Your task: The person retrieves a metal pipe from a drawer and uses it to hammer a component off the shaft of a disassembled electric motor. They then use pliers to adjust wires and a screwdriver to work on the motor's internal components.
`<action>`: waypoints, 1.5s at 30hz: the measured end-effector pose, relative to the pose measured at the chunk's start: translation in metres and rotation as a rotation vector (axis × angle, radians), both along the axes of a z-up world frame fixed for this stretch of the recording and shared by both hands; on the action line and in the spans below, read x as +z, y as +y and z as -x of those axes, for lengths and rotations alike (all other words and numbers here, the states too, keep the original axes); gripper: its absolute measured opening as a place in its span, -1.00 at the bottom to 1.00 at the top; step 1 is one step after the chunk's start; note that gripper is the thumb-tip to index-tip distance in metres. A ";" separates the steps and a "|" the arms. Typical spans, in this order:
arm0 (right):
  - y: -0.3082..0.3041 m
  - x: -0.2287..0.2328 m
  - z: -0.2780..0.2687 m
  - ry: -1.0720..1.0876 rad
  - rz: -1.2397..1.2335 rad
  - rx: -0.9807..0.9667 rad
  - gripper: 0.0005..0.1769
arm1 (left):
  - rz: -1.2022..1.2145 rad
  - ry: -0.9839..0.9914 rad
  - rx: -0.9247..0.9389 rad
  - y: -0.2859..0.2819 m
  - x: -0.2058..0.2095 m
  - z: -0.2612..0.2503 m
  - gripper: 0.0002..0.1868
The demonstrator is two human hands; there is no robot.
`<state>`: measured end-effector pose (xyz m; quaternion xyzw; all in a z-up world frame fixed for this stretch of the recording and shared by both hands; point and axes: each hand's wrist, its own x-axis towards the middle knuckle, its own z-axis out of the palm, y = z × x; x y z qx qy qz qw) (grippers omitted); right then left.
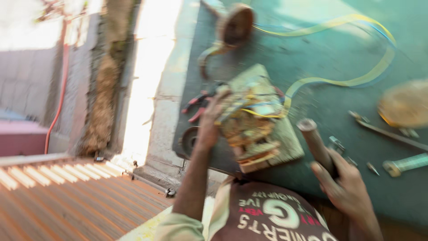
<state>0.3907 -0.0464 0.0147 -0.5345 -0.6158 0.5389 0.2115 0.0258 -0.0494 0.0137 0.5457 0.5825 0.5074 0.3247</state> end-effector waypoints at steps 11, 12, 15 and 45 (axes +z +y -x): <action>-0.057 -0.032 -0.002 0.377 -0.060 -0.061 -0.26 | -0.100 -0.040 -0.087 -0.033 -0.005 0.009 -0.02; -0.062 -0.037 -0.007 0.460 -0.043 -0.051 -0.26 | -0.086 -0.028 -0.119 -0.036 -0.007 0.012 0.08; -0.066 -0.042 -0.028 0.437 0.126 -0.236 -0.52 | -0.072 0.039 -0.217 -0.042 -0.010 0.024 0.38; -0.105 0.089 0.075 0.372 -1.125 -0.071 -0.60 | -0.123 0.098 -0.112 -0.049 -0.010 0.014 0.51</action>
